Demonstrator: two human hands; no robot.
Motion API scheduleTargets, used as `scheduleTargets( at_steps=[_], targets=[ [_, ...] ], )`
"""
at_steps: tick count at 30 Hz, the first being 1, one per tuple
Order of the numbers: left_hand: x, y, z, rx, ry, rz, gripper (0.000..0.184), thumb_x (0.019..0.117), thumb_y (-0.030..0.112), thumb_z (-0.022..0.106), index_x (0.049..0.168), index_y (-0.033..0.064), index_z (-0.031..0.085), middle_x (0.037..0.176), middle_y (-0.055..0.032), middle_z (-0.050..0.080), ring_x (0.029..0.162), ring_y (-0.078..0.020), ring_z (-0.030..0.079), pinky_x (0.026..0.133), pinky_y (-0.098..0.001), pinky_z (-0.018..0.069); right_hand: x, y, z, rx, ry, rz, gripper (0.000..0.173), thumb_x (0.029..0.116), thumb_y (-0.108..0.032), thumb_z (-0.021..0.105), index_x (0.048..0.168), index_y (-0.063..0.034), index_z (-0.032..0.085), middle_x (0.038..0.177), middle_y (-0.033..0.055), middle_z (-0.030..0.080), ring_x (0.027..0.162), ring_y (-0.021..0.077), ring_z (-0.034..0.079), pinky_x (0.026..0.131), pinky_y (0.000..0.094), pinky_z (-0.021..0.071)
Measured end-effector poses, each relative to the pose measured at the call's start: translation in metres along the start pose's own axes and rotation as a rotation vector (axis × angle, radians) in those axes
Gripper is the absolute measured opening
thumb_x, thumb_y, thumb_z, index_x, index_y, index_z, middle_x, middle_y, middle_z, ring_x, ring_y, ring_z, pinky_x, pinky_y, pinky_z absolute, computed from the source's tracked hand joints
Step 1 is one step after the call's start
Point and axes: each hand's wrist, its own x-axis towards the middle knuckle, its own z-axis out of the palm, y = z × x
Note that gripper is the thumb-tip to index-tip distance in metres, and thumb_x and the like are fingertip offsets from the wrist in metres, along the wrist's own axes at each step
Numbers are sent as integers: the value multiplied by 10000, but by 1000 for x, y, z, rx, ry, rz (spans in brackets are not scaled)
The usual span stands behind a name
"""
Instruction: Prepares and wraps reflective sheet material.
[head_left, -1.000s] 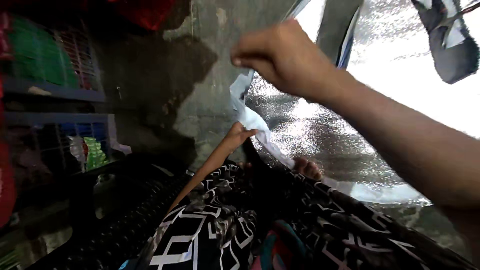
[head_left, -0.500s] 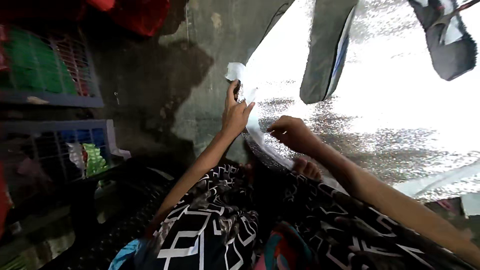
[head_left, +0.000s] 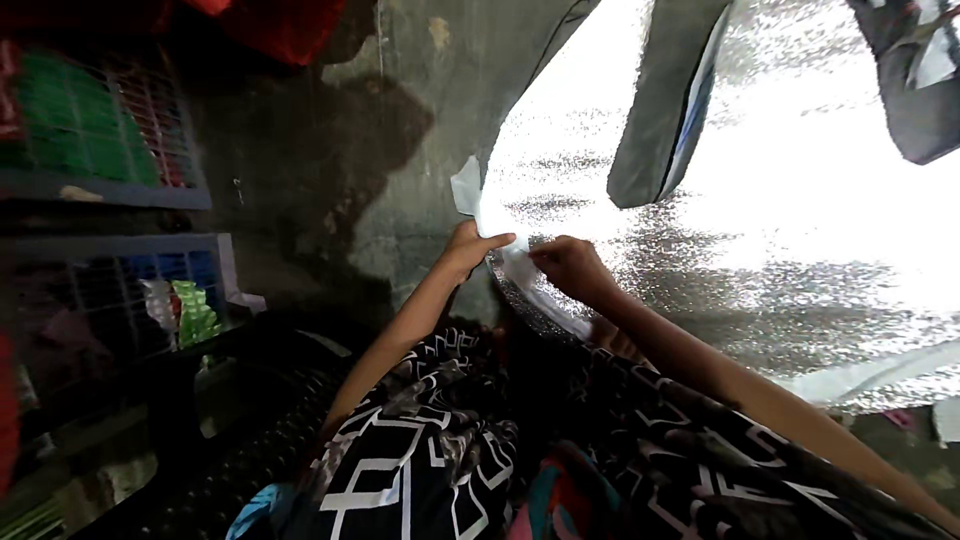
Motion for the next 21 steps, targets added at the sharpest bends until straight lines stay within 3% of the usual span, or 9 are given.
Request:
scheduleTargets(
  at_steps=[2,5,9,13,17,19,21],
  targets=[
    [7,3,4,59,36,43,425,902,129,782,1242,-65,614,1179,-178,684,1092,-210,666,992,-413,539,-1,-4,-2,-5,-20,38,220,1006,-74,589,1123,9,755,981,235,695,894,369,676,842,553,534],
    [7,4,7,93,65,94,397,881,115,796,1197,-66,638,1135,-170,701,1063,-204,676,978,-412,546,1,-11,-4,-27,-38,67,226,1003,-65,573,1108,18,756,991,246,686,921,381,669,858,559,524],
    [-5,9,4,114,24,95,346,925,127,755,1196,-52,636,1115,-152,702,1027,-177,681,949,-386,555,10,-10,1,-69,-5,-55,194,982,-34,582,1004,66,746,966,270,699,951,428,679,873,596,521],
    [0,10,-7,113,-86,114,320,1043,210,603,1219,-56,621,1113,-133,699,1015,-130,675,956,-353,551,19,-12,4,-90,-6,-75,173,972,-29,601,944,97,716,952,278,691,962,445,677,860,606,523],
    [-4,19,-8,149,-72,65,527,1117,394,378,1206,-71,609,1119,-170,676,1031,-171,658,953,-393,537,22,-10,2,-84,2,-117,180,971,-56,632,907,100,696,912,270,683,913,432,680,821,596,528],
    [-7,19,-11,127,-105,59,468,1100,365,450,1227,-56,609,1121,-146,685,1023,-157,661,940,-382,544,16,-8,-5,-76,-42,-123,164,985,-46,624,1011,71,736,970,255,708,934,402,697,870,571,542],
    [-12,19,-14,95,-183,66,343,1005,163,650,1267,-47,581,1140,-113,685,1029,-120,662,949,-339,549,10,-13,-14,-92,-149,-45,224,998,-8,573,1151,33,731,1072,254,690,1010,402,679,924,569,527]
  ],
)
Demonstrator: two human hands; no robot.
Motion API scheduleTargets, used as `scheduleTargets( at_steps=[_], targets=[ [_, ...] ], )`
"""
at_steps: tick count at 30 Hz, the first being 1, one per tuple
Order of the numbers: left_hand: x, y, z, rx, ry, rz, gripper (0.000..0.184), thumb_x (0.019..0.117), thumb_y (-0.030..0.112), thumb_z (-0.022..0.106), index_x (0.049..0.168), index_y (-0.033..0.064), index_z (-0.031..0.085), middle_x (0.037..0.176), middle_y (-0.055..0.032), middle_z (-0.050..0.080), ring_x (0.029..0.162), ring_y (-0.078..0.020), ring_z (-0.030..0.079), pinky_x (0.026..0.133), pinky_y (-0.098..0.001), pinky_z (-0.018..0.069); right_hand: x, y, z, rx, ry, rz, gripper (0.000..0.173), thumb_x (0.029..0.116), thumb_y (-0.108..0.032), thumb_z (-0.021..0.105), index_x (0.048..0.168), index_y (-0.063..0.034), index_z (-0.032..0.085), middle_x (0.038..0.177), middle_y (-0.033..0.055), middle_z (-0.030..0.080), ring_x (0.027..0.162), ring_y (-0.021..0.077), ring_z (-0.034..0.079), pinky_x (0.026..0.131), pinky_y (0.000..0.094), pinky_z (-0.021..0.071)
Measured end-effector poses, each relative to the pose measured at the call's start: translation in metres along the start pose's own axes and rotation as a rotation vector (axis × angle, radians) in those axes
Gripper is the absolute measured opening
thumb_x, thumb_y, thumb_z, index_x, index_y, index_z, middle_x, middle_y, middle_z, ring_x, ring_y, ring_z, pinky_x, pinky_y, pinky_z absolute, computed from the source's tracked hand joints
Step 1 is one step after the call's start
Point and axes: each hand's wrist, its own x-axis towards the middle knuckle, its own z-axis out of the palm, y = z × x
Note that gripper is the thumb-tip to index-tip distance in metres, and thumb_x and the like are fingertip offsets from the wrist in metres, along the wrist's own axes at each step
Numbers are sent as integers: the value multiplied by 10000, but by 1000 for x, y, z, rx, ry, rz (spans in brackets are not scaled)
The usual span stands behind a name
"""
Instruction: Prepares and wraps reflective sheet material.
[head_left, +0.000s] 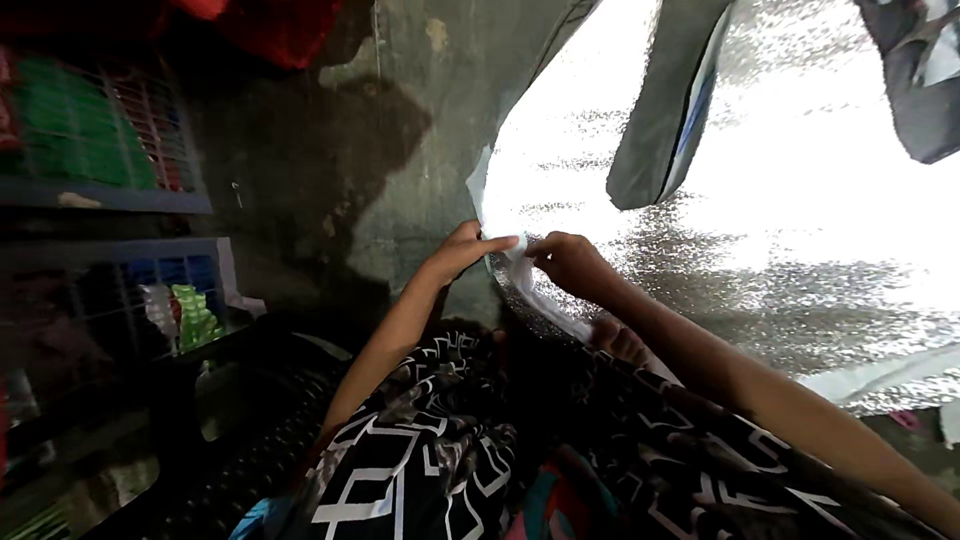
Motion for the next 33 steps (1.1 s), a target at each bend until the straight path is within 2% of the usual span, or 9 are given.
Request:
scheduleTargets(
  at_steps=[3,7,9,14,21,28,29,32,33],
  targets=[
    [2,-4,1,-7,10,-18,412,911,2,720,1285,-56,557,1156,-134,673,1028,-135,666,931,-330,560,-2,2,-5,10,-12,24,246,981,41,551,1148,25,731,1096,250,698,1026,408,678,933,576,522],
    [4,-7,-6,-142,-29,-57,310,973,-3,637,1268,-8,541,1086,-51,674,922,-74,669,827,-265,575,0,9,-4,16,32,-36,180,974,50,570,1064,46,726,1045,240,714,998,408,690,909,597,520],
    [2,-7,-7,-280,-54,-70,274,981,-52,580,1242,15,529,1045,-20,684,902,-76,686,836,-273,592,-1,14,-1,23,49,-63,155,990,22,572,1048,52,712,1031,233,709,980,398,692,894,595,526],
    [9,-25,-2,-441,-46,-15,231,954,-68,546,1150,53,555,957,2,714,834,-87,706,784,-283,610,-9,34,9,71,165,-213,148,978,24,582,1023,54,720,1057,220,720,1004,360,710,926,534,552],
    [13,-23,5,-515,-54,-108,180,992,-48,504,1065,87,599,887,20,722,772,-65,695,753,-241,595,-11,55,26,180,317,-301,147,969,5,606,1032,55,729,1038,213,715,966,312,710,905,456,570],
    [11,-21,15,-565,-98,-169,199,1000,-30,472,1079,110,591,882,25,718,760,-62,693,735,-232,594,-13,55,26,279,330,-284,127,969,-14,617,1008,42,723,1040,171,710,955,214,701,902,364,572],
    [8,-26,15,-569,-104,-154,204,995,-30,480,1083,113,597,892,20,723,767,-64,695,739,-233,595,-15,52,26,281,338,-277,123,965,-10,619,1004,43,723,1033,171,711,946,214,703,894,363,576],
    [-10,-71,5,-546,-154,-17,269,989,5,566,1253,59,580,1042,-53,697,886,-105,692,829,-273,586,-16,35,25,216,399,-234,119,948,0,634,993,44,734,1027,192,725,926,266,720,876,411,591],
    [-9,-71,5,-533,-151,-14,258,988,10,569,1239,67,586,1029,-43,697,875,-99,689,819,-269,585,-18,28,24,188,426,-211,115,941,-1,646,985,45,742,1017,198,732,932,295,724,876,439,588]
  ],
)
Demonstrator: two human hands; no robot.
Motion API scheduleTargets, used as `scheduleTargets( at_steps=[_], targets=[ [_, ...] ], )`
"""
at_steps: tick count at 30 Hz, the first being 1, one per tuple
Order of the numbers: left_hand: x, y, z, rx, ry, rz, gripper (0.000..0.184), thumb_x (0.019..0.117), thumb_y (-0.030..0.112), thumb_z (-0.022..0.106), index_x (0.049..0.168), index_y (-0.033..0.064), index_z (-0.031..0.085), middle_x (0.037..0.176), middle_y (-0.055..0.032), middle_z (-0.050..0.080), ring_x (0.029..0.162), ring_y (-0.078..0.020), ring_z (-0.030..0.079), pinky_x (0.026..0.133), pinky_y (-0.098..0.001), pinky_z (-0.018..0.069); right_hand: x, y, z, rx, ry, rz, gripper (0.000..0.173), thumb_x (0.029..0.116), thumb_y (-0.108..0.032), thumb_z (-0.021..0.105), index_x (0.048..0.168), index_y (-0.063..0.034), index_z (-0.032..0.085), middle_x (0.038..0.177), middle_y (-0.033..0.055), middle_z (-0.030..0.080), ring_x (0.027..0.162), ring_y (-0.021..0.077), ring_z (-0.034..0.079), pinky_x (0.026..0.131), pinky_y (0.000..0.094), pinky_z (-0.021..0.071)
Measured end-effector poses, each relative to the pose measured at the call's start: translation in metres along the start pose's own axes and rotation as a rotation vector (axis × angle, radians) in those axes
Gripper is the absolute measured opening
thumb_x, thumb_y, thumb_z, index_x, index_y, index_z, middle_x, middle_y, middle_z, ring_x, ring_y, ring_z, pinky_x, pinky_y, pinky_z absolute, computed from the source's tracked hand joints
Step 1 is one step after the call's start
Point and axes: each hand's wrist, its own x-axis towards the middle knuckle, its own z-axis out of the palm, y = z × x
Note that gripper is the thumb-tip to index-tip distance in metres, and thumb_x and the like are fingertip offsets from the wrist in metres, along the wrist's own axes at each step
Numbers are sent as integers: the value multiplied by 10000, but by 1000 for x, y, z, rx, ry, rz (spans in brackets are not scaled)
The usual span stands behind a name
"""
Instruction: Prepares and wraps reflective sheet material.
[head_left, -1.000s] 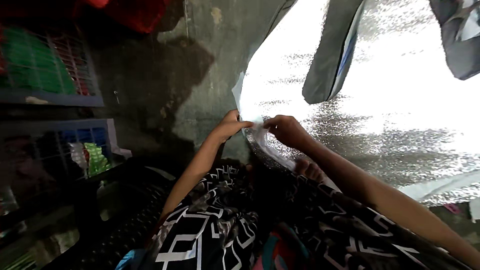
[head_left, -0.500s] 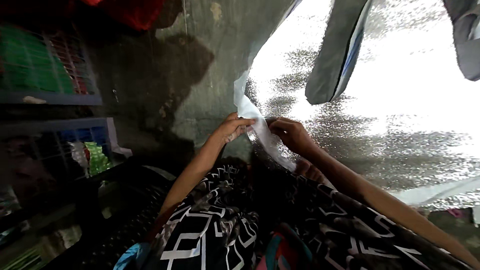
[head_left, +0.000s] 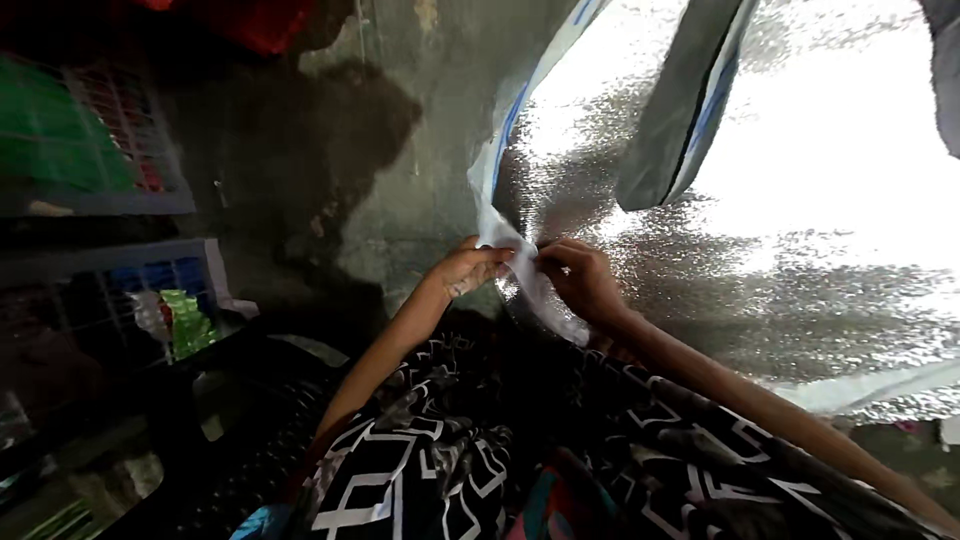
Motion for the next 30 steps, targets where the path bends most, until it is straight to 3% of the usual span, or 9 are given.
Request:
scheduleTargets(
  at_steps=[3,6,10,17,20,23,26,30],
  targets=[
    [12,35,30,6,138,-103,207,977,-30,508,1097,125,577,899,42,718,792,-55,694,763,-239,596,1,-19,3,-63,25,42,107,930,1,662,967,49,751,1005,212,741,970,356,724,895,494,575],
    [10,37,35,45,214,-73,226,984,-20,495,1152,122,548,905,53,709,783,-47,684,751,-232,595,-4,-18,-1,-132,-8,22,121,929,30,644,979,29,754,1033,202,739,1014,358,717,927,498,573],
    [11,31,33,77,323,-88,194,980,8,450,998,151,579,802,78,707,676,-11,664,647,-184,572,-13,-2,2,-250,-12,-79,135,935,46,614,993,21,734,984,196,714,969,370,707,806,495,590],
    [14,31,26,93,250,-64,181,973,24,488,1092,143,554,886,57,711,765,-32,687,719,-212,598,2,-13,6,-260,25,-203,130,912,75,623,966,53,740,1005,208,733,993,372,717,828,473,597],
    [11,35,30,84,238,-22,202,970,-6,488,1078,142,573,883,62,723,762,-27,695,723,-205,603,1,-40,2,-328,34,-237,115,918,39,637,940,22,748,941,194,723,922,364,720,734,468,597],
    [9,35,27,111,200,-3,217,994,-4,438,1063,146,579,864,70,722,749,-12,689,722,-189,597,10,-58,13,-449,77,-301,120,900,29,651,918,-6,764,895,163,697,874,333,693,720,433,576],
    [12,36,24,92,184,4,191,981,22,492,1098,146,577,893,54,720,781,-35,699,747,-218,610,24,-56,22,-525,125,-310,102,868,46,654,827,2,736,897,168,698,869,337,691,694,443,555],
    [5,43,39,115,230,-3,223,996,-36,473,1134,123,546,888,58,708,770,-28,688,726,-205,595,33,-56,16,-389,1,-263,133,869,83,629,935,54,742,1001,228,705,984,405,689,777,529,551]
  ],
)
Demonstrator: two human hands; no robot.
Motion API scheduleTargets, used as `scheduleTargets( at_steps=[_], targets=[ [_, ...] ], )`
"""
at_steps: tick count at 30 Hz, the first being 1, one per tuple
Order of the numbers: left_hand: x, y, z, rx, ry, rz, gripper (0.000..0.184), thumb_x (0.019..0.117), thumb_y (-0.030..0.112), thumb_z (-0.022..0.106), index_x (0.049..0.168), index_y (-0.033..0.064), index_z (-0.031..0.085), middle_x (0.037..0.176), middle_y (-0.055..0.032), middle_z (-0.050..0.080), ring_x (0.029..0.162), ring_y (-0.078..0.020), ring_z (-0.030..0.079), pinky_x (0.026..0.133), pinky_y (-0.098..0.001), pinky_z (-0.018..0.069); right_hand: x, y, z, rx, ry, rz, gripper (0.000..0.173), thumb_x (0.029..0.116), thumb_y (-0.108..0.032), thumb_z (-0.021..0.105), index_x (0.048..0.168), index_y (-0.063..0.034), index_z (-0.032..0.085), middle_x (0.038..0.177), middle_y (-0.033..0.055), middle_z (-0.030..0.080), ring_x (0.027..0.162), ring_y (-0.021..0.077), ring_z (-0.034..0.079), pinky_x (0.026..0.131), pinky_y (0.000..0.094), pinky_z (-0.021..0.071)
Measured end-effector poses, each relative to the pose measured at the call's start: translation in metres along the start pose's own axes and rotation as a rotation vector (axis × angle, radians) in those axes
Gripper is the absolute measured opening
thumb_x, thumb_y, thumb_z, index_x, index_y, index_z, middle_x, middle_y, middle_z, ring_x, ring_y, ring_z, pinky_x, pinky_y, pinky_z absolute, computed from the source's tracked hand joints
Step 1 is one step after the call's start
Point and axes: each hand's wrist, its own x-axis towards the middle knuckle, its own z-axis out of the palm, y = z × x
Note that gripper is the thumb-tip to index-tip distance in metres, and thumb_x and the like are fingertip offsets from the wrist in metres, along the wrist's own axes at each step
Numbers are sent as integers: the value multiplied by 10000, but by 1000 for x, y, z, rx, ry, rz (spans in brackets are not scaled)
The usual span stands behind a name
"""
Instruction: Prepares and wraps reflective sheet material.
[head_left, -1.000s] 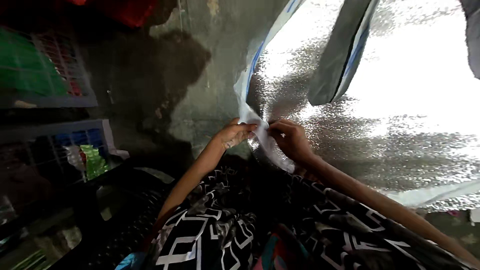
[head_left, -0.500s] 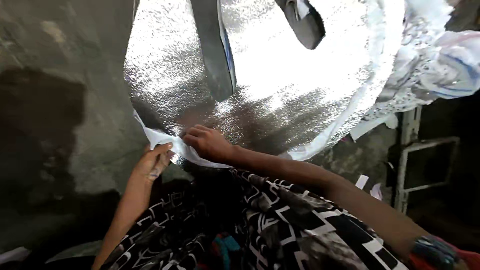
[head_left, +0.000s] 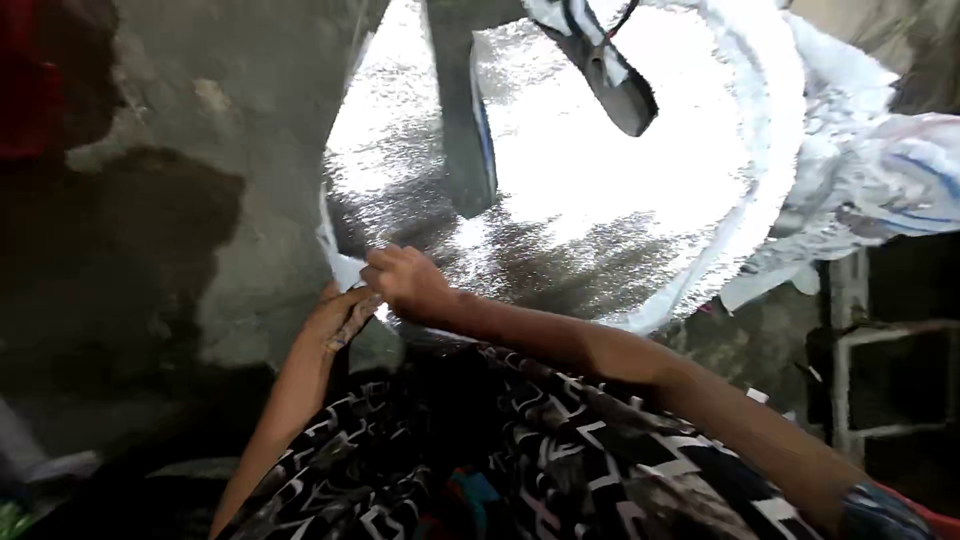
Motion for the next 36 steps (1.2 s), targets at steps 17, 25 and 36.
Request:
scheduleTargets(
  at_steps=[17,25,36],
  targets=[
    [8,7,-11,204,17,120,242,1053,150,567,1214,-29,592,998,-53,704,859,-85,689,803,-294,597,129,-24,-91,982,-394,433,140,1123,-235,416,1212,-136,457,848,57,630,745,168,696,697,337,614],
    [9,-17,0,409,142,240,546,826,75,844,1282,-65,578,1180,-179,692,1087,-198,687,980,-391,567,131,-10,-71,1016,-388,441,68,1087,-188,512,1118,-130,531,701,-37,440,506,41,387,454,185,335],
    [9,4,16,461,177,150,556,852,53,817,1324,-65,548,1219,-189,667,1127,-215,665,1015,-408,544,131,41,-92,34,-299,87,302,1102,-169,447,1318,15,550,946,244,675,861,446,685,797,620,533]
  ],
)
